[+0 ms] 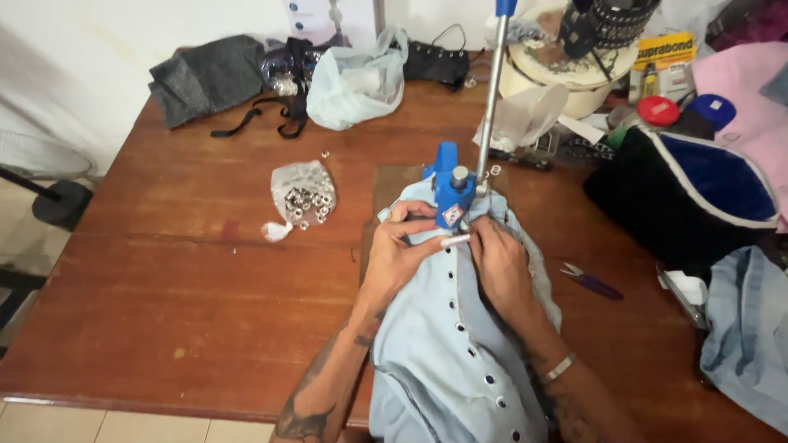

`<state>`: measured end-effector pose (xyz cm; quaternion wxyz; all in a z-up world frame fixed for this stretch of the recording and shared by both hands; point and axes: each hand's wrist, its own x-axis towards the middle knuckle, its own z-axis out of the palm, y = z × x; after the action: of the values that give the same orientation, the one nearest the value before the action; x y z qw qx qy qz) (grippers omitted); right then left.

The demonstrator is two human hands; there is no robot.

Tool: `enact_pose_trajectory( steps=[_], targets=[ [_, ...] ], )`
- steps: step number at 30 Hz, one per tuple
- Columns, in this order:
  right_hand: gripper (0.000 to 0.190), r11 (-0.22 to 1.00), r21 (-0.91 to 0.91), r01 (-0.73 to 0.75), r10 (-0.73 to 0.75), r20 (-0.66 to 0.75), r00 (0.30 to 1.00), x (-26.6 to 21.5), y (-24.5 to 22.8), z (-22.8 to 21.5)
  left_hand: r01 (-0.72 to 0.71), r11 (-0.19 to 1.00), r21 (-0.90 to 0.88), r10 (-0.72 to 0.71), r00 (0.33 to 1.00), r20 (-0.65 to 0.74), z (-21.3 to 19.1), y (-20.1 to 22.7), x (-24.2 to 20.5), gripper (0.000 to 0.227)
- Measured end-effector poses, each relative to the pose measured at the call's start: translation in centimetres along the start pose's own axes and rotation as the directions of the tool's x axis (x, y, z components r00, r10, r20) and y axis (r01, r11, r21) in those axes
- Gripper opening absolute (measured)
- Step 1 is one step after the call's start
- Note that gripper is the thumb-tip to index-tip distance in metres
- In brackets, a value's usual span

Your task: The person uses a manual riveting tool to attach metal eyelets to a light blue denim garment. They repeatedly position the fabric under the tool, insert the eyelets, and pull the handle to secure them in place.

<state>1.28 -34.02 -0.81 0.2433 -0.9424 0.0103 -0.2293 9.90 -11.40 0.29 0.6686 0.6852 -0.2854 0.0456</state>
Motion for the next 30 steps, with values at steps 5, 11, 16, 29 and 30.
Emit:
enact_pose_trajectory(
  steps=[5, 11, 16, 29, 30],
  targets=[
    [0.006, 0.998, 0.044, -0.036, 0.035, 0.013, 0.999, -0.3, -0.1, -0.2, -0.018, 0.999, -0.043, 0.017, 0.999, -0.032, 0.5, 0.1, -0.6, 0.033],
    [0.014, 0.994, 0.067, -0.081, 0.081, 0.002, 0.997, -0.1, 0.0, -0.2, 0.007, 0.998, -0.068, -0.010, 0.999, -0.047, 0.7, -0.8, -0.5, 0.035],
    [0.016, 0.977, 0.155, -0.146, 0.143, 0.029, 0.989, 1.1, -1.6, -2.2, 0.008, 0.999, -0.031, -0.009, 1.000, -0.029, 0.3, 0.5, -0.1, 0.036],
    [0.052, 0.932, -0.172, -0.319, 0.355, 0.259, 0.898, 17.0, 12.7, -2.5, -0.011, 1.000, 0.003, 0.011, 1.000, 0.001, 0.2, 0.1, 0.6, 0.036],
    [0.061, 0.924, -0.241, -0.298, 0.369, 0.352, 0.860, 16.5, 12.2, -2.4, 0.029, 0.999, -0.016, -0.029, 1.000, 0.000, 0.3, 0.2, -0.5, 0.037]
  ],
)
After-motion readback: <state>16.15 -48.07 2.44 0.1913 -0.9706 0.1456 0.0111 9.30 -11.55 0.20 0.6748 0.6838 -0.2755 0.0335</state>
